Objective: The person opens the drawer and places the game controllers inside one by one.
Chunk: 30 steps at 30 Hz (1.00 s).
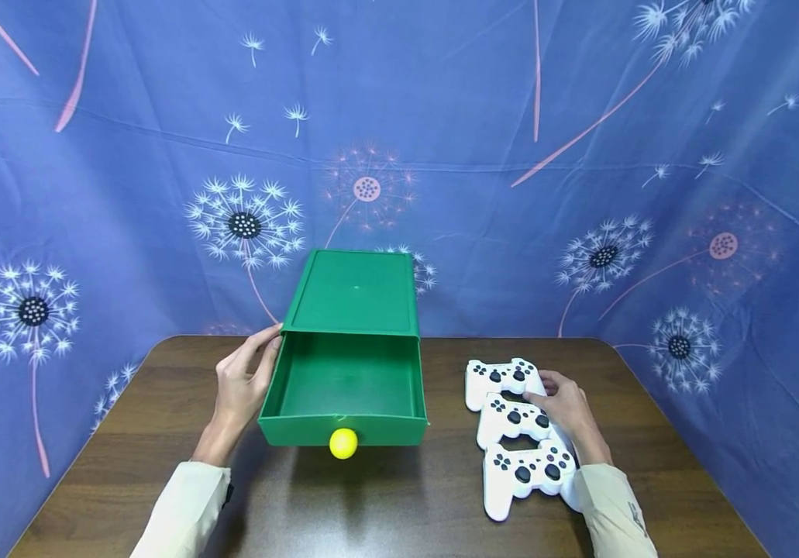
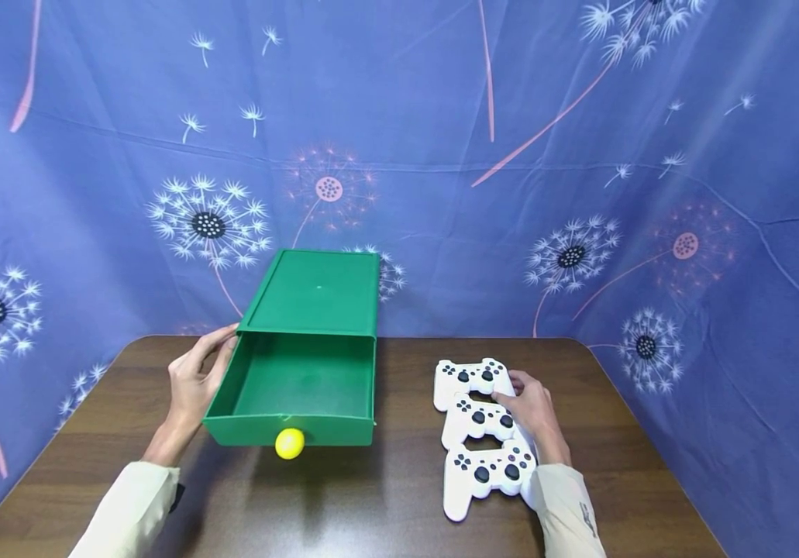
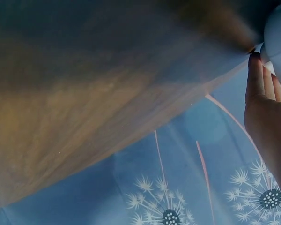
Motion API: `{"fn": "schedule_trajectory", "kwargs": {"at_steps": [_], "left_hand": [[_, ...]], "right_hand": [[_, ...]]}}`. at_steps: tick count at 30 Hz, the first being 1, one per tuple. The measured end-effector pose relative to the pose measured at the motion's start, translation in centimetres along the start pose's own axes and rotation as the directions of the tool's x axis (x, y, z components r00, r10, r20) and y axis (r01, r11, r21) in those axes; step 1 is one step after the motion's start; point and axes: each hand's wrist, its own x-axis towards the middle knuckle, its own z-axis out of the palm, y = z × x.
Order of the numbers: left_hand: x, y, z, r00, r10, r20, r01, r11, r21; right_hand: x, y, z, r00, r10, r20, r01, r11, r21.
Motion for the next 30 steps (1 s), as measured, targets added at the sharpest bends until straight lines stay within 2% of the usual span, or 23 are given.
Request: {"fn": "schedule_trajectory", "kwargs": {"at_steps": [6,16,30], "left_hand": [[0.0,-0.07,0.09,1.0,0.0,-0.006,0.0,1.0,0.0],[-0.14,-0.11,0.12,1.0,0.001,0.001,-0.001,1.0,-0.01],[-0.22,-0.26,0.1,1.0,-0.002,-0.005,0.002,1.0,-0.002]], "right_hand": [[0.14,-0.02,-0.07,1.0,-0.02,-0.001,0.02,1.0,-0.008],[0.55,0.12,-0.09,1.0,-0.004,0.012,0.004,0.999,-0.042],[0.27,0.25,0.11,0.996,-0.09,-0.017,0.088,0.994,-0.063]]}}
